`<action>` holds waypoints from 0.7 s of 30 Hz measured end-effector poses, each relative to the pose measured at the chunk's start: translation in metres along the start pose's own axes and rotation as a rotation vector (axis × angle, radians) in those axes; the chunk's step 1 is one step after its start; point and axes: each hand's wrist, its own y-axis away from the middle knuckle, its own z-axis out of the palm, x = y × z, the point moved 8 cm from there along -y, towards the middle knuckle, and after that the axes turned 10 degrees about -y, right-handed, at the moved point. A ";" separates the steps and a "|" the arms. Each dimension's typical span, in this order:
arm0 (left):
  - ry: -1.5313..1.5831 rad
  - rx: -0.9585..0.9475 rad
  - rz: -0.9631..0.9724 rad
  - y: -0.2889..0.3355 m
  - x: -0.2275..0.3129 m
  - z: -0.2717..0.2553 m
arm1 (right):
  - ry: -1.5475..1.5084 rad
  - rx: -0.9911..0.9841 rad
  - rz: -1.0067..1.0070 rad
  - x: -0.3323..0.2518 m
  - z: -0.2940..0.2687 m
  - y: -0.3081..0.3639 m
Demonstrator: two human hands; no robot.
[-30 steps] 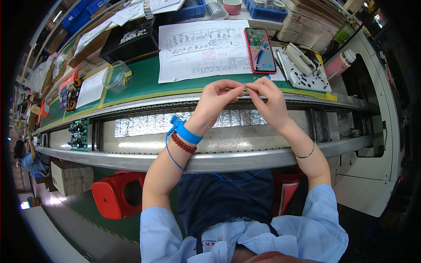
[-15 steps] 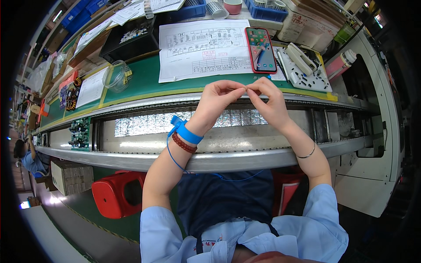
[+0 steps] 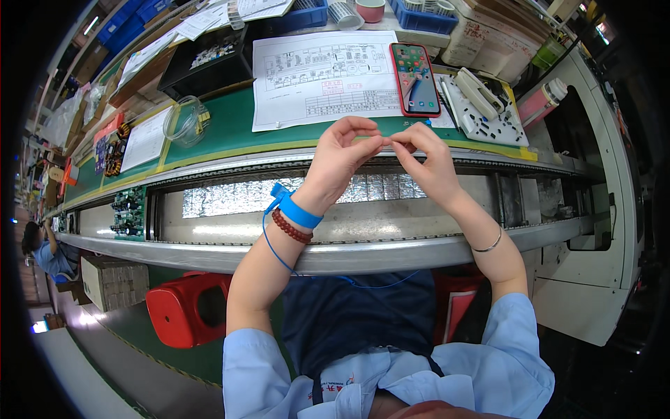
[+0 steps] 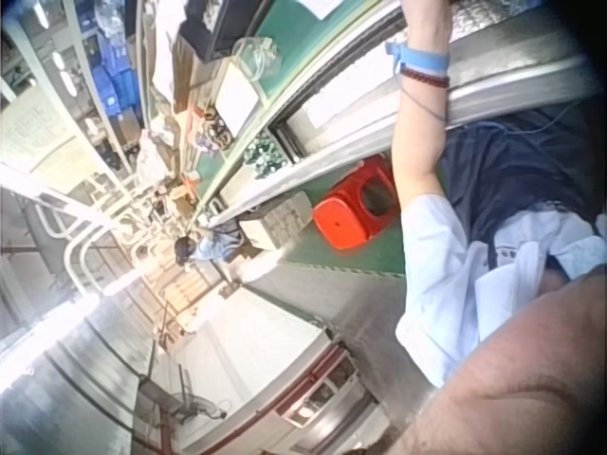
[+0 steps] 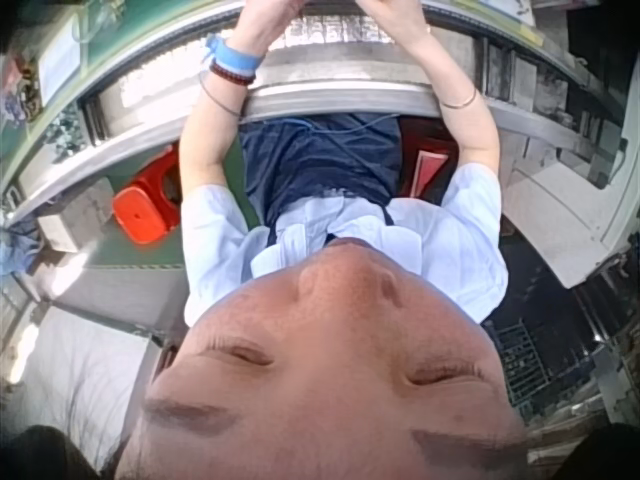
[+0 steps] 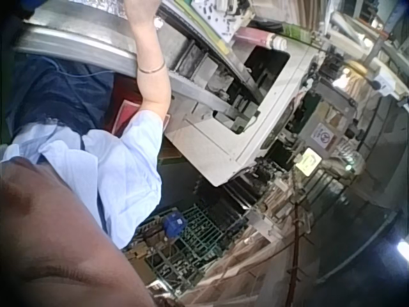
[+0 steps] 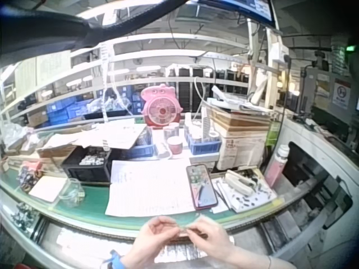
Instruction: The person handles small electronic components and circuit boards at a workstation. They pick up a green circuit board from a tray, place it on the table, and manipulate it with their hands, appearing to adjust or inspect specific areas. The person then moves the board to a machine and repeats the process with another board.
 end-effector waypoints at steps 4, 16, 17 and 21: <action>0.004 0.017 0.017 -0.002 -0.001 -0.004 | -0.033 0.002 0.031 0.003 0.001 -0.001; -0.218 0.034 0.179 0.000 0.012 0.002 | -0.046 0.001 0.079 0.005 -0.001 -0.002; -0.221 0.052 0.217 0.001 0.014 0.002 | -0.046 0.002 0.085 0.005 0.000 -0.001; -0.339 0.082 0.323 -0.001 0.015 0.004 | 0.030 -0.025 0.037 0.005 0.001 -0.002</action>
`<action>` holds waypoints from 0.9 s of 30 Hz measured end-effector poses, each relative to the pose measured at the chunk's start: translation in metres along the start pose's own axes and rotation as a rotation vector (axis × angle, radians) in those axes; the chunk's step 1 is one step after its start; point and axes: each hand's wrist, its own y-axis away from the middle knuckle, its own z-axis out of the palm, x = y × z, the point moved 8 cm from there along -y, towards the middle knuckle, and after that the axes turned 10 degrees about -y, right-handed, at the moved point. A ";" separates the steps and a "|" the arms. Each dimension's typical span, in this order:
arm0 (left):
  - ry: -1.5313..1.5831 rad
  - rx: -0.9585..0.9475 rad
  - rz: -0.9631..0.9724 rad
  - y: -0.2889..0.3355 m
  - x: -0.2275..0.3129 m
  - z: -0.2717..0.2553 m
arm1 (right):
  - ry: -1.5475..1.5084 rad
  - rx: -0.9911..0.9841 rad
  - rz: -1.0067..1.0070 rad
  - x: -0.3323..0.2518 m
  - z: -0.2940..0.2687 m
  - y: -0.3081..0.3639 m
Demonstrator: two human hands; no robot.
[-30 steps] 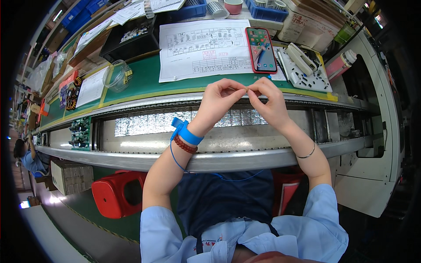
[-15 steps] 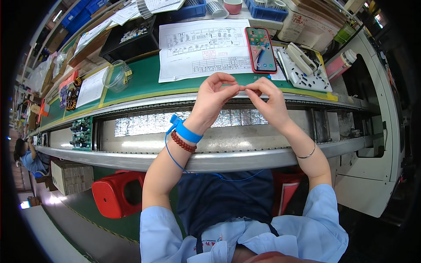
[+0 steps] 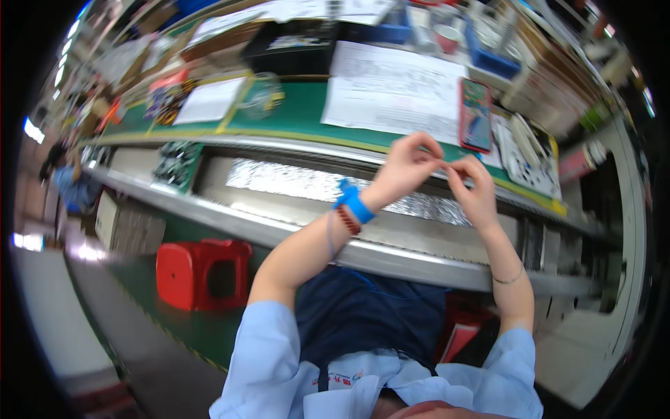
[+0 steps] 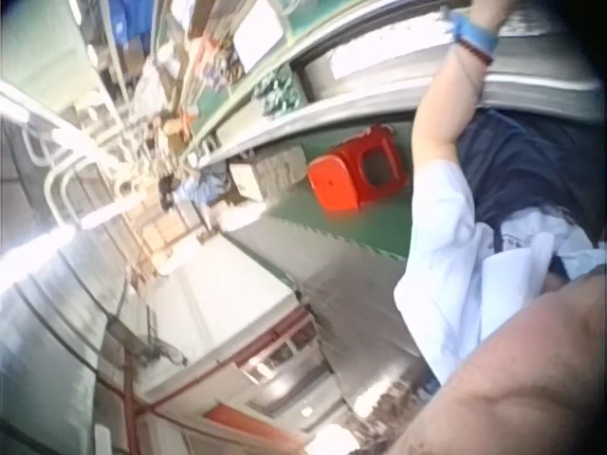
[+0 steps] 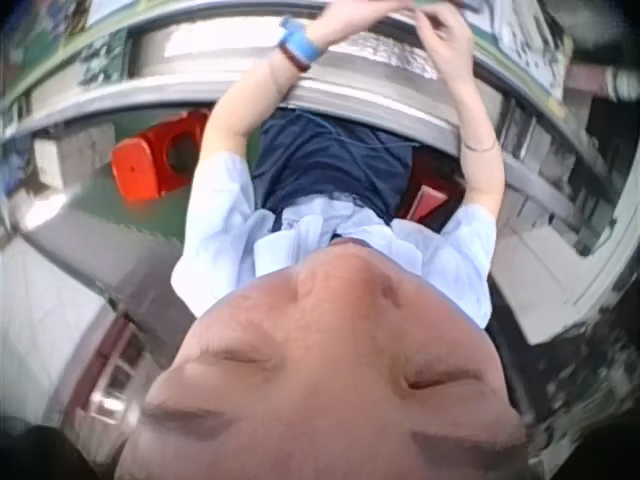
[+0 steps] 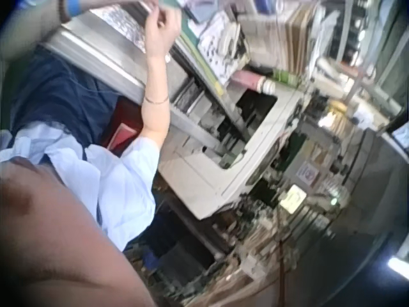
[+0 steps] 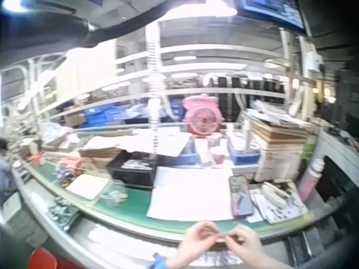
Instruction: The person handles small electronic components and circuit boards at a workstation. They pick up a green circuit board from a tray, place it on the table, and manipulate it with their hands, appearing to adjust or inspect specific areas. The person then moves the board to a machine and repeats the process with another board.
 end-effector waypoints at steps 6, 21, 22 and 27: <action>-0.237 0.334 0.353 -0.003 0.049 -0.053 | -0.060 0.017 0.039 0.020 0.009 -0.003; -1.076 1.310 0.205 0.218 0.080 -0.332 | -0.051 -0.048 -0.040 0.007 0.005 0.001; -1.135 1.366 0.161 0.236 0.079 -0.351 | -0.058 -0.046 -0.032 0.007 0.006 0.001; -1.315 1.517 -0.113 0.293 0.062 -0.418 | -0.065 -0.058 -0.024 0.005 0.010 0.001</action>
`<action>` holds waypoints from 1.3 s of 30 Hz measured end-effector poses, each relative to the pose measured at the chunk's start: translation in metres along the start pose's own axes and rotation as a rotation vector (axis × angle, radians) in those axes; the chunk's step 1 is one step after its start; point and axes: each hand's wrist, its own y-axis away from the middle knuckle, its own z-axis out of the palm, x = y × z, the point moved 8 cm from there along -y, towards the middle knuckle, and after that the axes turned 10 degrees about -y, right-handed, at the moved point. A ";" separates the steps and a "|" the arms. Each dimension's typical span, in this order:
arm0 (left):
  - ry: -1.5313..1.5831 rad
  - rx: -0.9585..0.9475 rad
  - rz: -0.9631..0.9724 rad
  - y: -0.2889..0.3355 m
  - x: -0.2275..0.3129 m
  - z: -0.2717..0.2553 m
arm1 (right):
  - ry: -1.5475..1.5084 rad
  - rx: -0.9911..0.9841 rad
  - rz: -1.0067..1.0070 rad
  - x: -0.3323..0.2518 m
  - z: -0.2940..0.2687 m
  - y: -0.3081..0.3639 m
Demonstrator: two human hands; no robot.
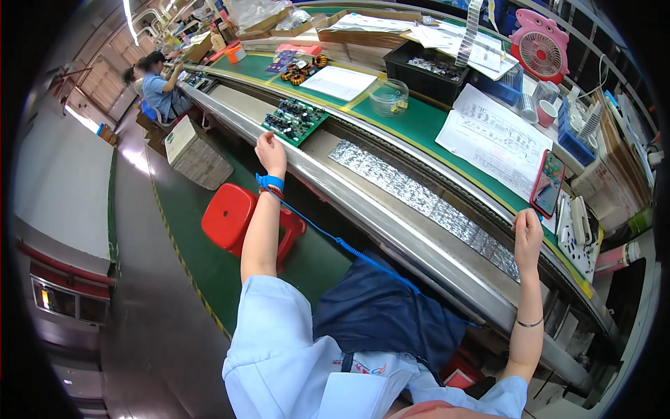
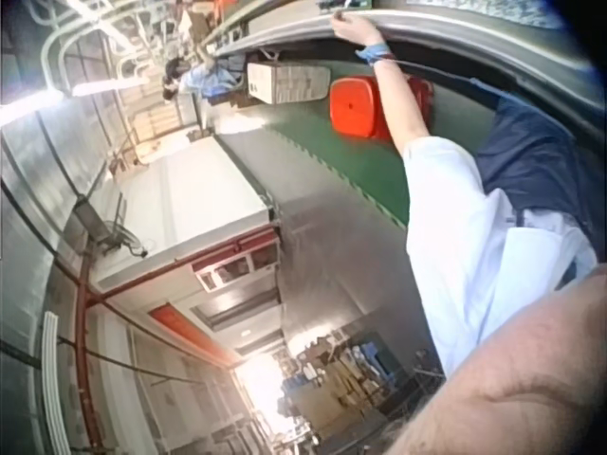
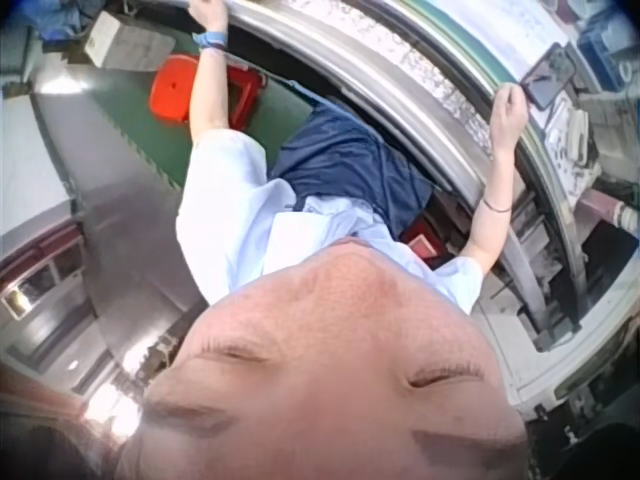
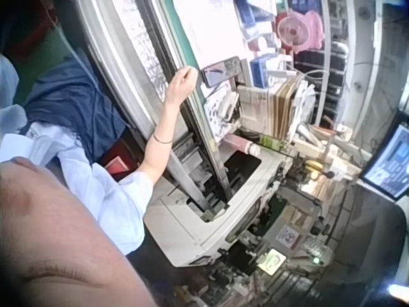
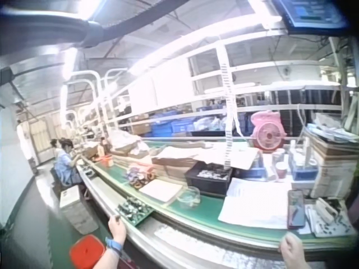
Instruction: The person handles small electronic components and circuit boards at a workstation. They pick up a green circuit board from a tray, place it on the table, and manipulate it with their hands, appearing to adjust or inspect specific areas. The person then moves the board to a machine and repeats the process with another board.
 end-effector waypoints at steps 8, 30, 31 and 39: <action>-0.187 -0.057 0.091 -0.007 -0.009 0.013 | 0.017 -0.016 -0.013 0.001 0.002 0.000; -0.228 -0.200 0.338 -0.008 0.022 0.017 | 0.056 -0.054 -0.026 -0.004 0.007 0.001; -0.200 -0.201 0.363 -0.006 0.032 0.016 | 0.070 -0.051 -0.037 -0.008 0.006 0.001; -0.102 -0.337 0.455 0.034 0.058 0.002 | 0.062 -0.103 -0.044 -0.009 0.012 -0.001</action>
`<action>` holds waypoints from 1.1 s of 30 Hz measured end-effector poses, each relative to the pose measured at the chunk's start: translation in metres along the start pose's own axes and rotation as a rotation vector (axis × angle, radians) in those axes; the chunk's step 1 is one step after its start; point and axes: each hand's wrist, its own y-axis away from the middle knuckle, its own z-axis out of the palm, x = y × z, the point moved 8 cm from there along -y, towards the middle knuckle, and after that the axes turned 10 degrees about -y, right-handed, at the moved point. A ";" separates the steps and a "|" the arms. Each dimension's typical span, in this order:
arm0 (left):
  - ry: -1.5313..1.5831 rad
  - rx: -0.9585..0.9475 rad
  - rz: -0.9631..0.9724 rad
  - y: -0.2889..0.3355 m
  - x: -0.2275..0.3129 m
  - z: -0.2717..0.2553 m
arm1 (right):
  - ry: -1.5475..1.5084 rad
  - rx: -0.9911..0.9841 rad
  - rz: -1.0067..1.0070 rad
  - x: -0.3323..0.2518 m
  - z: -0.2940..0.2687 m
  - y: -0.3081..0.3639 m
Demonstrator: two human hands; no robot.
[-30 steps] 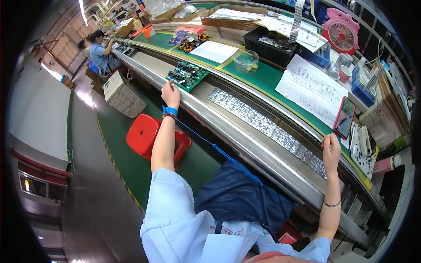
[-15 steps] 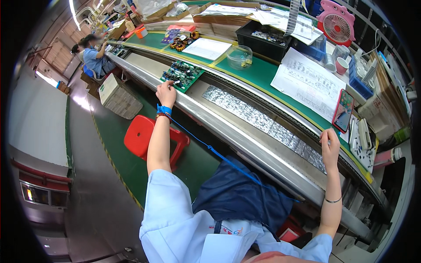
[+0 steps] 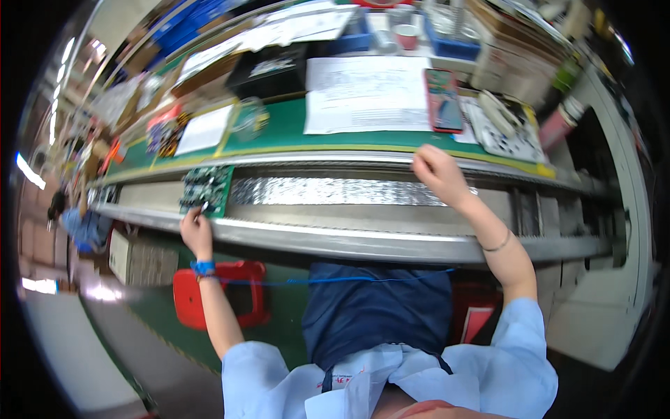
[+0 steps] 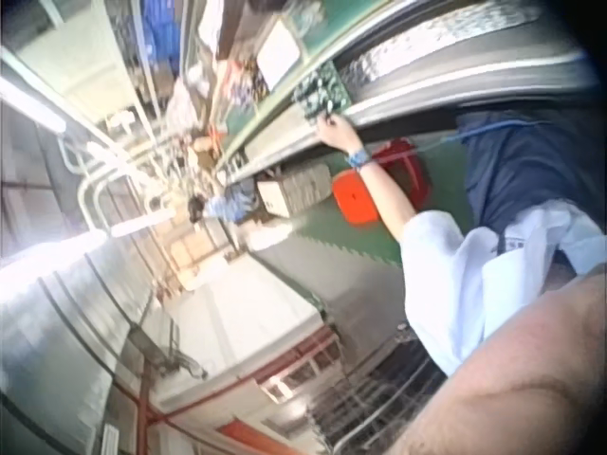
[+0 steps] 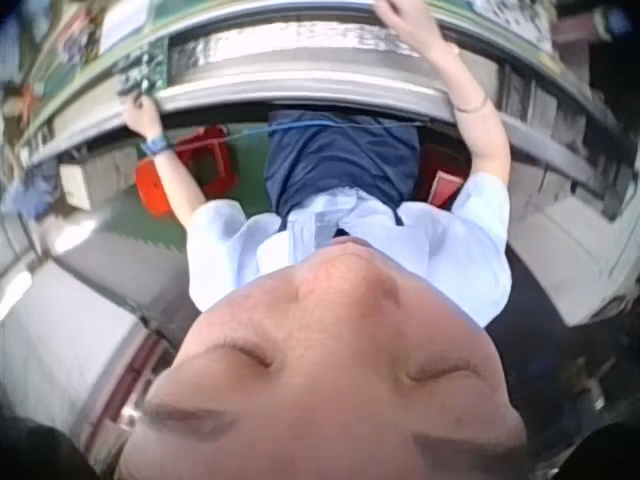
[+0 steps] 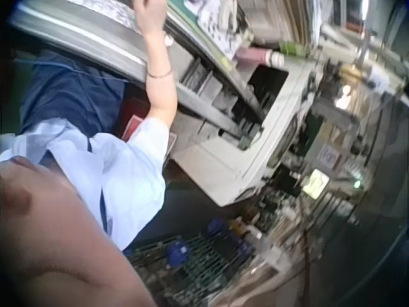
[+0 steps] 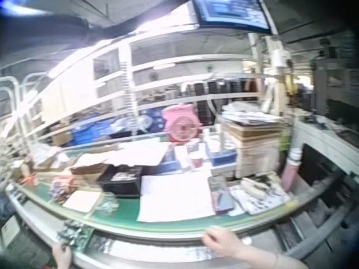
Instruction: The person handles small electronic components and circuit boards at a workstation. They pick up a green circuit board from a tray, place it on the table, and manipulate it with their hands, appearing to adjust or inspect specific areas. The person then moves the board to a machine and repeats the process with another board.
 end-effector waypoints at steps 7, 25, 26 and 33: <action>0.178 -0.038 0.095 0.035 0.081 -0.003 | 0.116 -0.156 -0.116 -0.002 0.014 0.009; 0.409 -0.186 0.517 0.145 0.326 -0.047 | 0.523 -0.111 0.399 0.054 -0.141 0.030; 0.437 -0.239 0.508 0.147 0.336 -0.048 | 0.513 -0.119 0.416 0.060 -0.140 0.030; 0.480 -0.254 0.555 0.159 0.372 -0.052 | 0.545 -0.085 0.457 0.067 -0.138 0.029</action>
